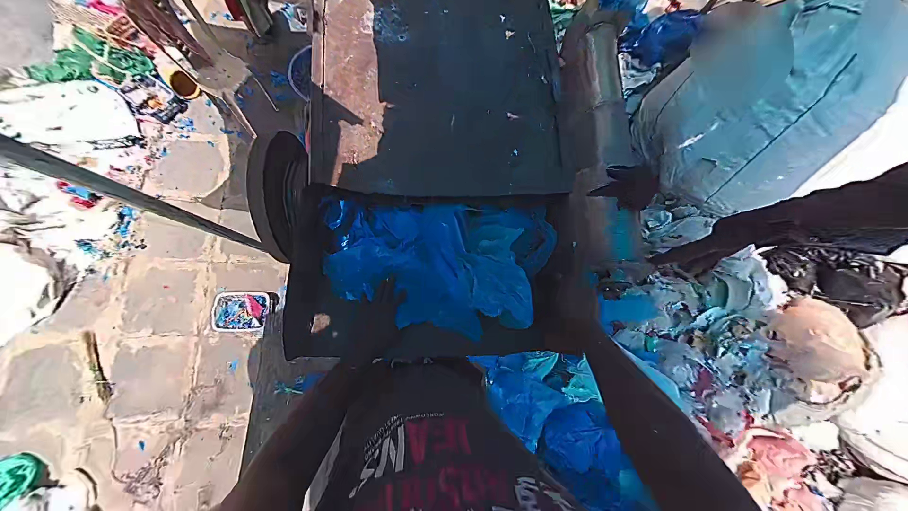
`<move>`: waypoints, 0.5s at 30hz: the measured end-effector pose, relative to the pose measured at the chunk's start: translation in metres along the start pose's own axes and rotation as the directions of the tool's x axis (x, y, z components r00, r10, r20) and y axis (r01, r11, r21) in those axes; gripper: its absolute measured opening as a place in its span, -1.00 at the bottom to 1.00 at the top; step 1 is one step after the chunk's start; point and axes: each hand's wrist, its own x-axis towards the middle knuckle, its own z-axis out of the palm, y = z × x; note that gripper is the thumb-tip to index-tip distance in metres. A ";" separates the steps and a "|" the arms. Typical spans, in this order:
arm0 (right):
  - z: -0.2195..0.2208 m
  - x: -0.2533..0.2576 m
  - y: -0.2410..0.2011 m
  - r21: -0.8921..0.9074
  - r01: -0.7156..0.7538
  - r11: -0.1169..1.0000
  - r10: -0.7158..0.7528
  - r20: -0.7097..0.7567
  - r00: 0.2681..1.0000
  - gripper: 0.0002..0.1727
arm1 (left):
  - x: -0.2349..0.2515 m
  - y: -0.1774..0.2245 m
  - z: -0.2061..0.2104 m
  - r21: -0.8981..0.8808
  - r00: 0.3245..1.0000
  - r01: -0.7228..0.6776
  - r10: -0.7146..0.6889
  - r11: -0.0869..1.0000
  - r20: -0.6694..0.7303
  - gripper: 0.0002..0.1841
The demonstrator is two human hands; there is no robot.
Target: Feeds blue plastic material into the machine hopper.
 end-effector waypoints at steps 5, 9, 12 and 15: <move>0.051 0.045 0.050 -0.058 0.181 0.982 -0.190 -0.370 0.910 -0.38 | -0.007 -0.001 0.003 -0.052 0.999 -0.023 0.021 0.998 -0.045 -0.11; 0.065 0.076 0.070 -0.078 0.230 0.970 -0.242 -0.352 0.904 -0.33 | -0.014 -0.011 0.001 -0.095 0.996 -0.030 0.022 0.995 -0.089 -0.26; 0.066 0.090 0.079 -0.084 0.208 0.974 -0.225 -0.378 0.898 -0.28 | -0.015 -0.012 -0.003 -0.115 0.998 -0.044 0.037 0.992 -0.059 -0.20; 0.071 0.099 0.092 -0.113 0.273 0.955 -0.296 -0.403 0.866 -0.24 | -0.026 -0.012 -0.019 -0.124 0.998 -0.055 0.057 0.991 0.014 -0.22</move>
